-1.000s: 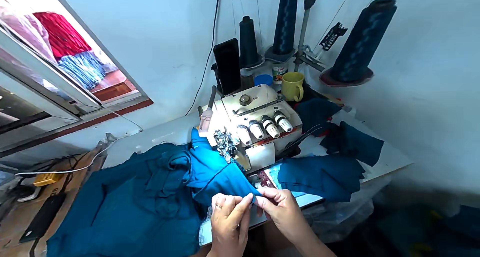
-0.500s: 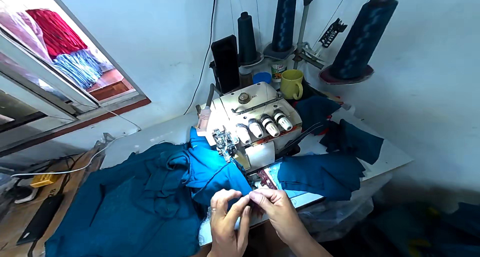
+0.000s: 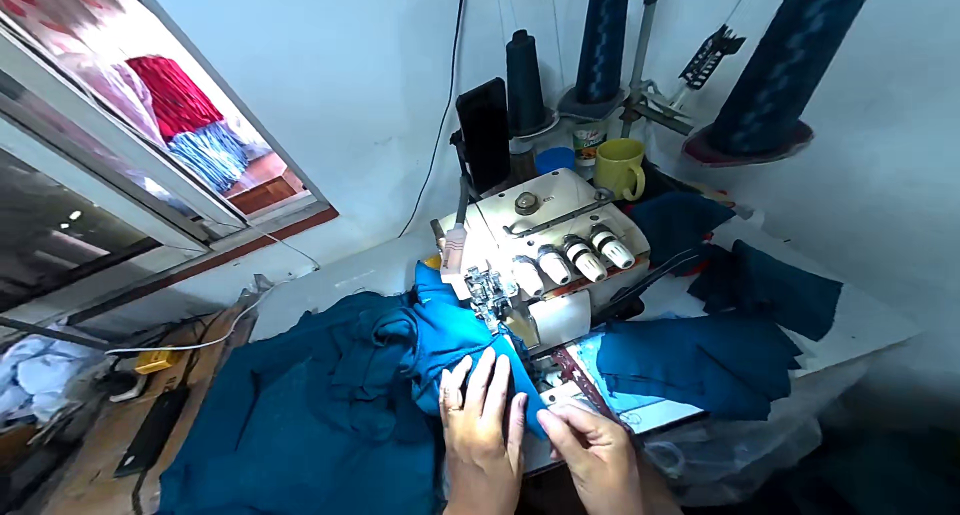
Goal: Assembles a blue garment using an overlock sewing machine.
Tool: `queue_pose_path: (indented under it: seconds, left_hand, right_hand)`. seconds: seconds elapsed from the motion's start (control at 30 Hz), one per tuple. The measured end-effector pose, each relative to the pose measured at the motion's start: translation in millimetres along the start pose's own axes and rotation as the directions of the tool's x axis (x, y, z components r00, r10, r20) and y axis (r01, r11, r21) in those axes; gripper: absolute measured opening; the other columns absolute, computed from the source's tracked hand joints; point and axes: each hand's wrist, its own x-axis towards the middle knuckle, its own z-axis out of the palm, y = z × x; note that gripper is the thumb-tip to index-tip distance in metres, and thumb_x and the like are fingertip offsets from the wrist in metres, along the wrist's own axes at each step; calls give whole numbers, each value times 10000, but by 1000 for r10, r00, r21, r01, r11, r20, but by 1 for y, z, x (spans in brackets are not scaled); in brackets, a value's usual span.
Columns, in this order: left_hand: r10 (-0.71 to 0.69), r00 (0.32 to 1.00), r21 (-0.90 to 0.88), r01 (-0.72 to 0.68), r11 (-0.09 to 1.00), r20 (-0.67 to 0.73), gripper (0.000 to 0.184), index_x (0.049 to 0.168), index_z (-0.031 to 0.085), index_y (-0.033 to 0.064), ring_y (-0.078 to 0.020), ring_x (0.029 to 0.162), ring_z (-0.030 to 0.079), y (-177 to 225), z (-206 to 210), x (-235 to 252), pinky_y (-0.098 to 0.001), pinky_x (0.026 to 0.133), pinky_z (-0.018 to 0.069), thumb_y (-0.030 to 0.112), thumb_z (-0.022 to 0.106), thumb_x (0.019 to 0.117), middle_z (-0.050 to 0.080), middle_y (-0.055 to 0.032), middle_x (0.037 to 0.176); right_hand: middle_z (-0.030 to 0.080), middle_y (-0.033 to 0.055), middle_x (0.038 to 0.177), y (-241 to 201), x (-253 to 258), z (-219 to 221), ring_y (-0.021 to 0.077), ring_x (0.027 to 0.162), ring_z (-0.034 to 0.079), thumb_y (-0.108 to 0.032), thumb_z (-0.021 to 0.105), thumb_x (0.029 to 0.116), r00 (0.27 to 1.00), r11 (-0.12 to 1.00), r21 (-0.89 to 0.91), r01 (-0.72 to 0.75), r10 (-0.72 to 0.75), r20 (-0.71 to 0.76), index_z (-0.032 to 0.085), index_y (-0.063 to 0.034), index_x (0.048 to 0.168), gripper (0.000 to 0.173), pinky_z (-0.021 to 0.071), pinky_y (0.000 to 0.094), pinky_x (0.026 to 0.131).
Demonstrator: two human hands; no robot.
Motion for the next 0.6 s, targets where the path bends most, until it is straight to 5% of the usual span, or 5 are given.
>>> queue_pose_path:
  seconds: [0.3,0.6]
  left_hand:
    - [-30,999,-146,36,989,44,326,1174,767,110,-249,1260,632,-18,-5,19,-515,1137,417,309,611,968,725,-36,1256]
    - [-97,982,-295,141,945,160,379,1188,760,163,-163,1306,592,-51,-5,43,-404,1109,470,413,686,913,704,12,1291]
  right_hand:
    - [588,-22,697,3,15,15,-7,597,551,-112,645,938,999,999,11,36,-36,-1,694,-47,727,227,476,127,544]
    - [588,-35,660,4,44,29,-10,555,541,-140,649,945,999,995,-96,-25,23,-22,685,-58,721,241,467,140,524]
